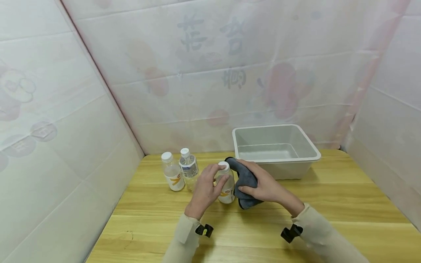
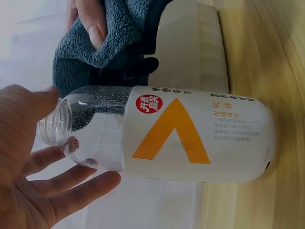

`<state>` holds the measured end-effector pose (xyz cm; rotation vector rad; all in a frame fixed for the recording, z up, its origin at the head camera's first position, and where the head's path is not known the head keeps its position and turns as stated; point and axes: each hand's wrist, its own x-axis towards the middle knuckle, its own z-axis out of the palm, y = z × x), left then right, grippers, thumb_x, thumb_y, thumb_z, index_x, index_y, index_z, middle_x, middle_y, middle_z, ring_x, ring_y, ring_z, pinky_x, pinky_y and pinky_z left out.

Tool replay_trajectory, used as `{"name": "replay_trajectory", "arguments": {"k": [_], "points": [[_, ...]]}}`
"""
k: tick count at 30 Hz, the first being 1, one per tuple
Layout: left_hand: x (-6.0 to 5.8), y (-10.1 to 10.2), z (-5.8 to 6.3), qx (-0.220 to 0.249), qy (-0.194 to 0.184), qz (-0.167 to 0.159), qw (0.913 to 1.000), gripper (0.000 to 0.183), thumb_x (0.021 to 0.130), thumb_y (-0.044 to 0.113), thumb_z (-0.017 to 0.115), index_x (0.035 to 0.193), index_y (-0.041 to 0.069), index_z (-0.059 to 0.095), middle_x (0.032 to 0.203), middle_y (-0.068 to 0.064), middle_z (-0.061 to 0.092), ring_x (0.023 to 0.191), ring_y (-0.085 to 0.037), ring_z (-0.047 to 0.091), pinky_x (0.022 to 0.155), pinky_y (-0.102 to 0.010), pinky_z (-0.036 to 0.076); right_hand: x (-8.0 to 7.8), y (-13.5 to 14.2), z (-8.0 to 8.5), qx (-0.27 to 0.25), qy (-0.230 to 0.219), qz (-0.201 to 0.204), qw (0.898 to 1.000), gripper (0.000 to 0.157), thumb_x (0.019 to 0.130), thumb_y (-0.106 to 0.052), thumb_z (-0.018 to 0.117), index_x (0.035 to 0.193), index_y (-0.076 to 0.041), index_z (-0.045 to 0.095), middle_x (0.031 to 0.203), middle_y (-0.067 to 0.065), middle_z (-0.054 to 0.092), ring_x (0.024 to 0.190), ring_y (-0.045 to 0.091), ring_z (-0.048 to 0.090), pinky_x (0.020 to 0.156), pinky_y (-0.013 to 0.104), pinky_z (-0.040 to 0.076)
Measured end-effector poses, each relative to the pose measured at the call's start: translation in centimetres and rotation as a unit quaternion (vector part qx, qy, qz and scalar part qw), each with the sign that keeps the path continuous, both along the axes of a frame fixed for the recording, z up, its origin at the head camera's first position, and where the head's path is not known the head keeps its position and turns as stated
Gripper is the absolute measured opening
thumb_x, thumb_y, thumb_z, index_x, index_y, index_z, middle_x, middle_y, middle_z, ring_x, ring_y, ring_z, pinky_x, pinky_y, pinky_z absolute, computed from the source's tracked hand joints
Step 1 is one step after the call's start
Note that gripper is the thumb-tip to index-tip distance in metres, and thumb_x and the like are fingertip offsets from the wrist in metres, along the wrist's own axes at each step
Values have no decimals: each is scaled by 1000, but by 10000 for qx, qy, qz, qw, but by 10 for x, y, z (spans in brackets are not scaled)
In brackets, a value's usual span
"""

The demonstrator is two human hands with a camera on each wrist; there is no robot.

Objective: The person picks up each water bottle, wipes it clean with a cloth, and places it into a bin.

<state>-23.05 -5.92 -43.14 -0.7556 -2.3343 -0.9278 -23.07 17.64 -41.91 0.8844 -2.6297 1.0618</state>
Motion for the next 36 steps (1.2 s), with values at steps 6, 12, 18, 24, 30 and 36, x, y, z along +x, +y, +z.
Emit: {"name": "replay_trajectory", "arguments": {"k": [6, 12, 18, 24, 30, 36], "points": [[-2, -1, 2, -149, 494, 112, 9986, 20, 99, 24, 66, 117, 15, 64, 107, -6, 68, 79, -21, 63, 66, -26, 50, 0, -9, -1, -140, 24, 80, 9999, 87, 85, -25, 82, 159, -20, 35, 149, 14, 52, 116, 28, 60, 87, 45, 49], [-4, -7, 4, -231, 606, 47, 9979, 19, 99, 20, 67, 117, 13, 65, 109, -7, 70, 86, -19, 65, 70, -30, 52, -2, -16, -2, -290, 1, 153, 9995, 87, 86, -25, 82, 159, -19, 35, 149, 13, 51, 116, 27, 60, 87, 45, 48], [-4, -11, 2, -242, 577, -30, 9980, 20, 98, 19, 68, 118, 14, 66, 111, -6, 70, 80, -14, 61, 67, -24, 53, -3, -21, -3, -423, -58, 216, 9989, 86, 86, -23, 82, 159, -17, 35, 151, 14, 49, 119, 29, 58, 89, 46, 48], [-3, -12, 3, -189, 286, -176, 9993, 21, 99, 22, 67, 119, 17, 66, 114, -5, 69, 93, -16, 68, 71, -24, 58, -4, -25, -5, -486, -40, 144, 9987, 87, 86, -22, 81, 159, -16, 34, 151, 16, 49, 118, 30, 58, 88, 45, 48], [-4, -13, 6, -158, 253, -243, 9993, 21, 99, 22, 67, 119, 17, 66, 113, -5, 68, 97, -18, 69, 72, -25, 60, -3, -27, -8, -552, -5, 50, 9985, 87, 86, -21, 81, 159, -16, 34, 148, 18, 48, 112, 28, 58, 83, 41, 48], [-3, -15, 7, -68, 99, -310, 9994, 21, 99, 22, 67, 119, 15, 66, 115, -7, 68, 99, -20, 69, 73, -31, 62, -1, -32, -9, -773, -156, 135, 9968, 88, 87, -20, 81, 160, -17, 32, 152, 18, 45, 113, 29, 59, 84, 41, 50]]}}
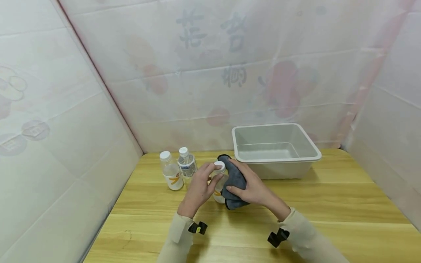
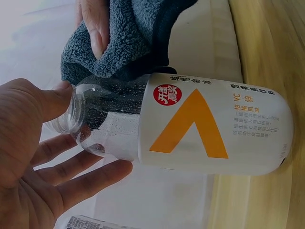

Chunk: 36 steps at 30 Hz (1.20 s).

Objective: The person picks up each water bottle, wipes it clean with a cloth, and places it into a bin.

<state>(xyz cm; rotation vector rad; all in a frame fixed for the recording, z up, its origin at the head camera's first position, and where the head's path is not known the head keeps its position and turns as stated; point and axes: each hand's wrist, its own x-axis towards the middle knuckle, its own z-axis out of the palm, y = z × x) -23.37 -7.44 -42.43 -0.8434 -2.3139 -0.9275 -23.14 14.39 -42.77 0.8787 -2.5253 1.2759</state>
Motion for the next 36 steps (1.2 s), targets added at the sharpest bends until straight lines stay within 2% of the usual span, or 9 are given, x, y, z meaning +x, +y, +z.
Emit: {"name": "replay_trajectory", "arguments": {"k": [9, 15, 22, 32, 36], "points": [[0, -3, 1, 34, -112, -47, 9999, 23, 100, 21, 66, 121, 14, 67, 116, -9, 67, 103, -23, 69, 76, -30, 63, -5, -4, -1, 52, -49, 26, 10000, 88, 87, -21, 81, 160, -20, 32, 153, 15, 46, 109, 27, 58, 81, 39, 48], [0, -2, -1, 17, -35, -37, 10000, 23, 99, 23, 67, 120, 14, 67, 113, -8, 67, 95, -23, 69, 73, -28, 62, -8, -4, -3, 203, -80, 110, 9997, 88, 88, -24, 80, 160, -20, 31, 155, 15, 43, 113, 27, 57, 85, 41, 49], [-2, -3, -3, 44, -110, 0, 9999, 23, 99, 24, 67, 120, 15, 66, 112, -6, 66, 94, -18, 67, 73, -28, 62, -11, -6, -3, 304, -16, 87, 9995, 87, 88, -27, 80, 160, -19, 32, 154, 14, 45, 122, 30, 55, 91, 47, 49], [-2, -3, -2, 93, -154, -28, 9998, 22, 100, 24, 66, 120, 15, 66, 111, -7, 67, 96, -22, 69, 74, -33, 63, -11, -7, -3, 259, -81, 129, 9995, 87, 89, -26, 79, 161, -19, 31, 151, 16, 46, 112, 26, 56, 85, 41, 49], [-2, -2, -2, 83, -82, -22, 9999, 23, 99, 23, 67, 120, 15, 66, 111, -7, 67, 93, -22, 69, 73, -30, 62, -10, -6, -2, 250, -143, 128, 9995, 86, 89, -27, 79, 160, -19, 32, 150, 17, 46, 112, 27, 56, 85, 41, 49]]}}
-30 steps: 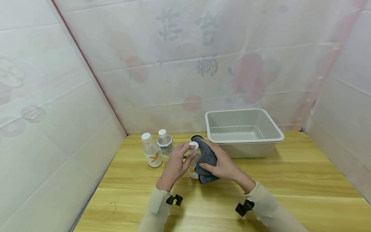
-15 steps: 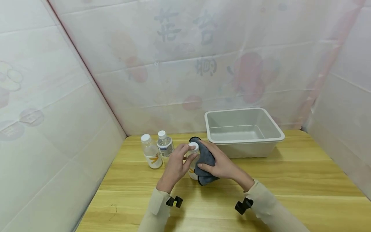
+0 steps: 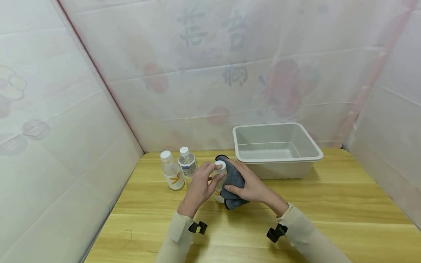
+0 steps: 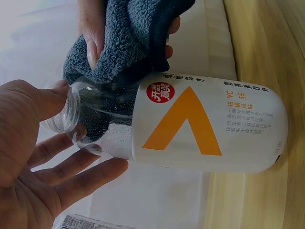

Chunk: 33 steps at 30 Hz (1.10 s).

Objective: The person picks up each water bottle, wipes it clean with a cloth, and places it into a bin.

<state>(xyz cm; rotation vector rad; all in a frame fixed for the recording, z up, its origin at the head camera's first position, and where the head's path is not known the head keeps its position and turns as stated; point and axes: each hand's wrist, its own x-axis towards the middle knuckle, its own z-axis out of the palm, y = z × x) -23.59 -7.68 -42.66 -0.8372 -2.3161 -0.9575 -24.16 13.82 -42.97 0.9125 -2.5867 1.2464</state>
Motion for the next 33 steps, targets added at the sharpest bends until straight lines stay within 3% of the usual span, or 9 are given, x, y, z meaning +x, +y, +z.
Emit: {"name": "replay_trajectory", "arguments": {"k": [18, 27, 33], "points": [[1, 1, 2, 83, -115, -57, 9999, 22, 99, 22, 67, 119, 14, 67, 112, -9, 67, 96, -23, 69, 74, -36, 64, -1, 1, -5, 124, -10, -63, 9999, 85, 91, -31, 77, 161, -20, 30, 150, 19, 46, 113, 30, 57, 84, 42, 48], [2, 2, 2, -11, -57, 96, 9999, 21, 99, 24, 67, 118, 15, 66, 113, -7, 67, 100, -21, 69, 76, -26, 62, -2, 2, -12, 80, -187, -68, 9998, 88, 91, -31, 77, 162, -24, 26, 146, 19, 48, 109, 27, 57, 83, 40, 48], [3, 3, 1, 23, -115, 79, 9999, 22, 100, 24, 66, 119, 13, 66, 112, -9, 65, 99, -24, 70, 75, -32, 63, 1, 3, -13, 39, -356, -37, 9994, 88, 90, -31, 78, 162, -23, 26, 145, 19, 48, 110, 28, 56, 84, 42, 49]]}}
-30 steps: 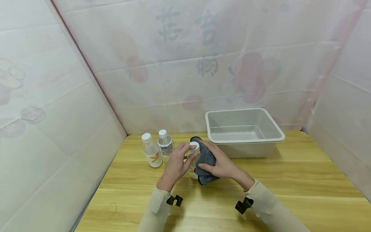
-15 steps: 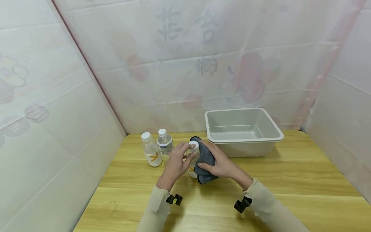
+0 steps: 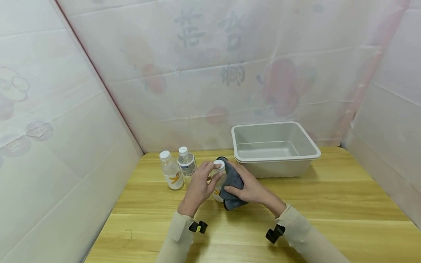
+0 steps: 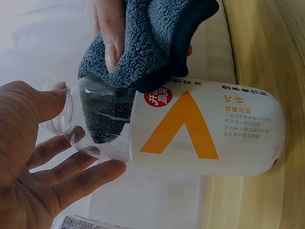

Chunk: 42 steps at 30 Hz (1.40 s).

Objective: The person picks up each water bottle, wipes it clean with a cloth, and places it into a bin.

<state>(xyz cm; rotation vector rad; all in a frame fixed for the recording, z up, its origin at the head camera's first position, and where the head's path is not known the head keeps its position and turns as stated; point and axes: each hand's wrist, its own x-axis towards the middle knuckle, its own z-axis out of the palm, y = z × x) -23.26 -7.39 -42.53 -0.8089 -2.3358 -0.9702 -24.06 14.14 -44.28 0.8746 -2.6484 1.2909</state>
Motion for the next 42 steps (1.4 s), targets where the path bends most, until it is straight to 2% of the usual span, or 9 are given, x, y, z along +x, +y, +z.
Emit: {"name": "replay_trajectory", "arguments": {"k": [7, 10, 17, 19, 24, 31, 42], "points": [[1, 0, -1, 111, -77, -82, 9999, 22, 99, 23, 66, 119, 12, 65, 111, -10, 65, 97, -28, 69, 73, -38, 64, 2, 1, -1, 17, -26, -21, 10000, 88, 91, -31, 77, 162, -23, 25, 147, 18, 48, 117, 31, 57, 89, 47, 49], [1, 0, -1, 90, -60, -43, 9999, 22, 99, 23, 67, 118, 13, 66, 110, -9, 65, 96, -26, 69, 73, -37, 64, 3, 1, -4, 72, -118, -39, 9999, 89, 92, -33, 76, 163, -24, 24, 147, 19, 47, 118, 32, 57, 90, 48, 50], [1, -1, -1, 29, 3, 49, 10000, 21, 99, 24, 67, 117, 13, 66, 111, -8, 66, 101, -23, 70, 75, -30, 63, 5, -1, -12, 189, -166, -115, 9996, 89, 93, -36, 74, 163, -14, 22, 144, 20, 50, 118, 31, 57, 93, 50, 50], [0, -1, 0, 56, -2, 24, 10000, 21, 99, 23, 67, 117, 13, 66, 111, -9, 66, 102, -24, 70, 75, -32, 63, 5, -2, -13, 209, -185, -142, 9995, 89, 94, -37, 73, 163, -12, 22, 144, 20, 50, 118, 31, 58, 93, 50, 50], [-1, 0, 0, 109, -45, -22, 9999, 22, 99, 23, 66, 118, 12, 66, 111, -10, 65, 102, -26, 69, 75, -38, 64, 5, -1, -16, 245, -322, -215, 9990, 90, 94, -38, 73, 163, -15, 21, 146, 20, 48, 118, 31, 58, 94, 51, 50], [0, 0, 0, 6, 6, 55, 10000, 22, 99, 24, 66, 119, 13, 66, 111, -8, 65, 99, -24, 69, 75, -29, 63, 3, -1, -22, 189, -345, -120, 9992, 88, 93, -37, 74, 162, -18, 24, 144, 19, 49, 115, 27, 58, 93, 48, 50], [0, 0, 1, -3, -9, 60, 10000, 22, 100, 25, 66, 118, 13, 66, 113, -8, 66, 103, -23, 69, 75, -31, 63, 2, -1, -27, 172, -304, -108, 9993, 88, 93, -36, 75, 162, -16, 25, 144, 18, 50, 116, 27, 57, 93, 48, 49]]}}
